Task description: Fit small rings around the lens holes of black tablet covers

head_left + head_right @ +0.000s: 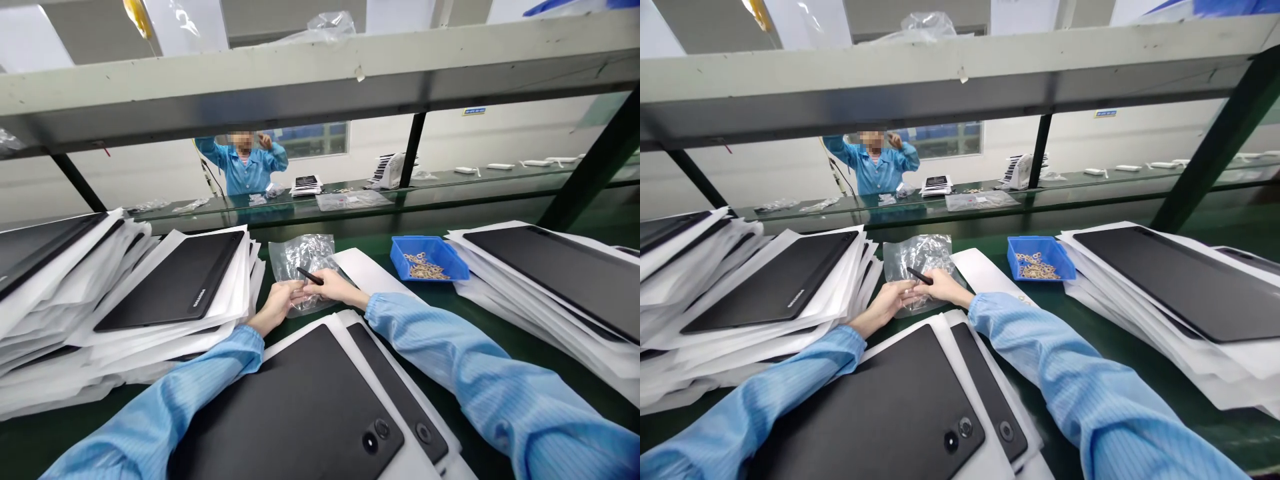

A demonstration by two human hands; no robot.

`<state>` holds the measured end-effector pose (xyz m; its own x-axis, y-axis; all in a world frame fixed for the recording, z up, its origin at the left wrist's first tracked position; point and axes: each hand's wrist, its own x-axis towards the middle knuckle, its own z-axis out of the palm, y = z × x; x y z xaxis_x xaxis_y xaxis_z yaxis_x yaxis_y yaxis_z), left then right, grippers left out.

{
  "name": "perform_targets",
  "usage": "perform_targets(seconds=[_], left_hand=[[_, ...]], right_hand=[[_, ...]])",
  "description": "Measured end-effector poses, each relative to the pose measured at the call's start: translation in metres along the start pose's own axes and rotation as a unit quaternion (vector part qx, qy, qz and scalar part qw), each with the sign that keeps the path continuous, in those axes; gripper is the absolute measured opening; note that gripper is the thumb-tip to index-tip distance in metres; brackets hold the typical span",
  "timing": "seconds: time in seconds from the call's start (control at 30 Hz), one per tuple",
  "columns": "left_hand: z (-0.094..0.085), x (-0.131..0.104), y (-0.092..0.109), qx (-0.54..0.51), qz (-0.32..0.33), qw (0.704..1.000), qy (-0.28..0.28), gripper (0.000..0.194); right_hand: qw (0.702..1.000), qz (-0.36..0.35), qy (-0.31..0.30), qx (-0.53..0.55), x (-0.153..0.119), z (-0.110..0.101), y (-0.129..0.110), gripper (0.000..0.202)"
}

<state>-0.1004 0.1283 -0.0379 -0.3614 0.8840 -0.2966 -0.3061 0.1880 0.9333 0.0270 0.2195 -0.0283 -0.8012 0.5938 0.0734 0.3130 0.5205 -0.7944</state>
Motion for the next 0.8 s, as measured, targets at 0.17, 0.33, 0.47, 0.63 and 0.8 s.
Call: perform_targets(seconds=[0.17, 0.33, 0.47, 0.63, 0.8], left_hand=[[0.002, 0.005, -0.006, -0.058, 0.013, 0.998, 0.034, 0.027], [0.004, 0.0, -0.009, -0.089, 0.034, 0.994, 0.06, 0.027], [0.007, 0.0, -0.008, -0.088, 0.045, 0.992, 0.073, 0.027], [0.008, 0.001, -0.009, -0.083, 0.05, 0.991, 0.091, 0.026], [0.009, -0.001, -0.011, -0.084, 0.06, 0.99, 0.091, 0.027]], right_hand=[[0.999, 0.034, -0.021, -0.019, 0.001, -0.013, 0.001, 0.022], [0.997, 0.049, -0.013, -0.054, 0.003, -0.021, 0.008, 0.023], [0.993, 0.009, 0.058, -0.1, 0.002, -0.015, 0.011, 0.018], [0.985, -0.089, 0.096, -0.112, 0.0, -0.002, 0.001, 0.02], [0.985, -0.094, 0.107, -0.093, 0.004, 0.007, -0.002, 0.015]])
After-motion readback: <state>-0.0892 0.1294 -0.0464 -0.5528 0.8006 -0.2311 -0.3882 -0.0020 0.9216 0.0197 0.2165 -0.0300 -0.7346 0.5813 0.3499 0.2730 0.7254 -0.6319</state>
